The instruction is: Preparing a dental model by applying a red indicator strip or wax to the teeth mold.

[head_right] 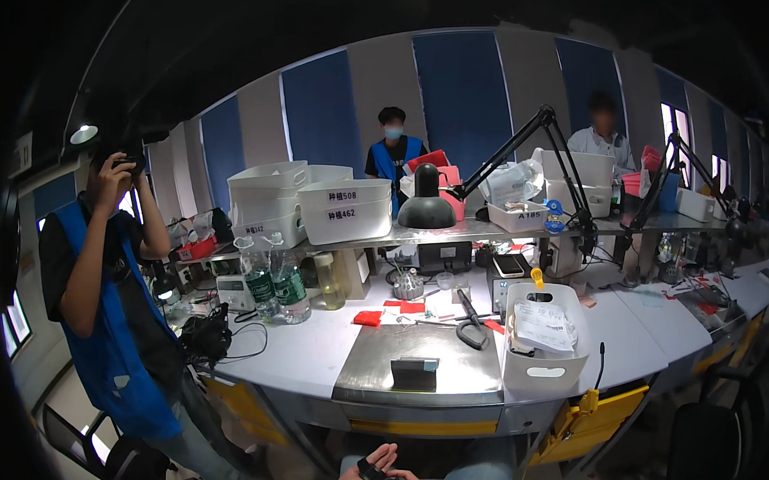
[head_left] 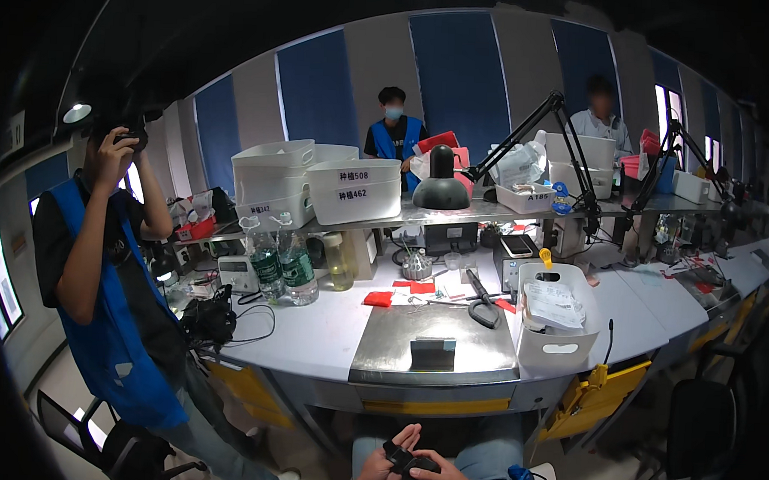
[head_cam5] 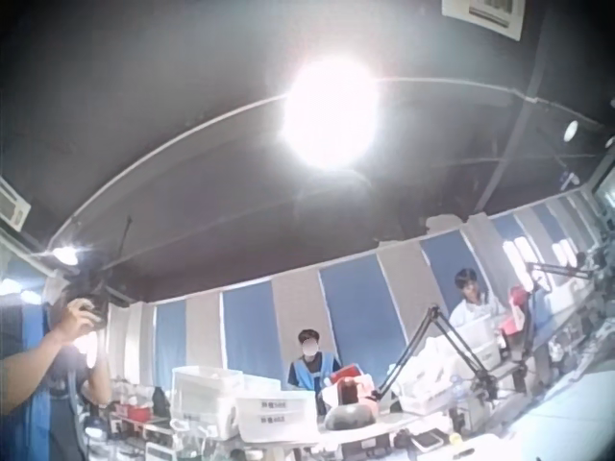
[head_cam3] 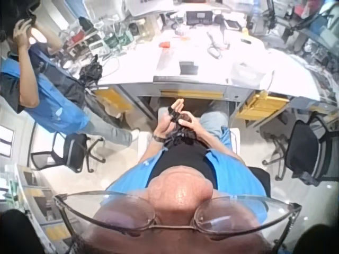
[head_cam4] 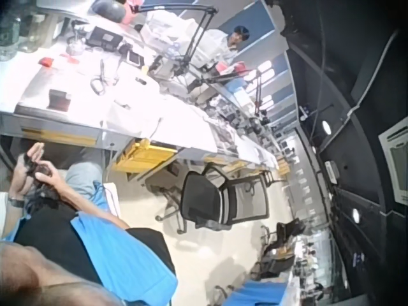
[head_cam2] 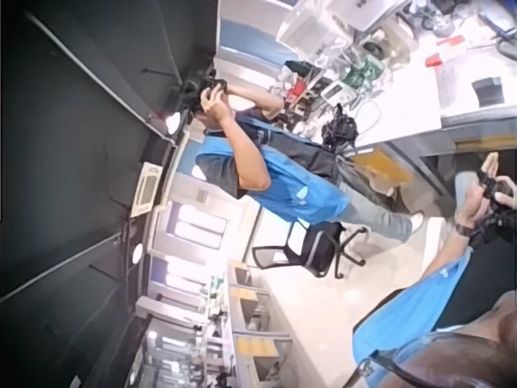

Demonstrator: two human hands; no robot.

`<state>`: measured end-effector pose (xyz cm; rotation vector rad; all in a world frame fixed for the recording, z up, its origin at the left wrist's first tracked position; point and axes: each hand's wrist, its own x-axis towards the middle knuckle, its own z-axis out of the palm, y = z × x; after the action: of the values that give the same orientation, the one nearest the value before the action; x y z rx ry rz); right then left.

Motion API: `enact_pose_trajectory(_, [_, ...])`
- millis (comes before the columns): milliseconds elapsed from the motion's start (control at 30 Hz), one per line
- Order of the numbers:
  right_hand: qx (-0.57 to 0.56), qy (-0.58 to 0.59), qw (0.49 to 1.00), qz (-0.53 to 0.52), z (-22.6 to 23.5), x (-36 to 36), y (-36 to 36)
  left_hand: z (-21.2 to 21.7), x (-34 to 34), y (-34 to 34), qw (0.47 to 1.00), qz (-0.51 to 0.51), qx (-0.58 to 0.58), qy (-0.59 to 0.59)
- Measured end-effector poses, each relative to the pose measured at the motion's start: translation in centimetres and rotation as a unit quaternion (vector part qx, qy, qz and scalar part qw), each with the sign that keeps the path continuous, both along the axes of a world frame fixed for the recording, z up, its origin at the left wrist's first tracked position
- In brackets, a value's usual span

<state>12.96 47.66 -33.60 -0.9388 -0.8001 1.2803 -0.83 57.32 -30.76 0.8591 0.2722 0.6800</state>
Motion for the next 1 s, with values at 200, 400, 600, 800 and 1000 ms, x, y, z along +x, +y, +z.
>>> enact_pose_trajectory(200, [-0.018,-0.019,0.999,0.030,-2.2,-0.3,0.0,-1.3,-0.1,-0.3,0.998,0.023,-0.021,0.059])
enact_pose_trajectory(400, [-0.018,-0.011,0.999,0.031,-0.7,-0.3,-0.8,-3.5,-0.2,1.0,0.991,-0.008,-0.021,0.130])
enact_pose_trajectory(600, [-0.053,-0.034,0.996,0.057,-2.5,-0.1,-0.8,-10.4,1.5,2.3,0.997,0.036,-0.062,0.007])
enact_pose_trajectory(800, [-0.121,0.037,0.991,0.046,-2.2,1.0,-1.2,-9.3,3.8,3.6,0.934,0.015,0.214,0.285])
enact_pose_trajectory(1000, [-0.118,0.052,0.991,0.037,-2.1,1.3,-1.0,-7.1,4.7,3.2,0.893,0.047,0.335,0.297])
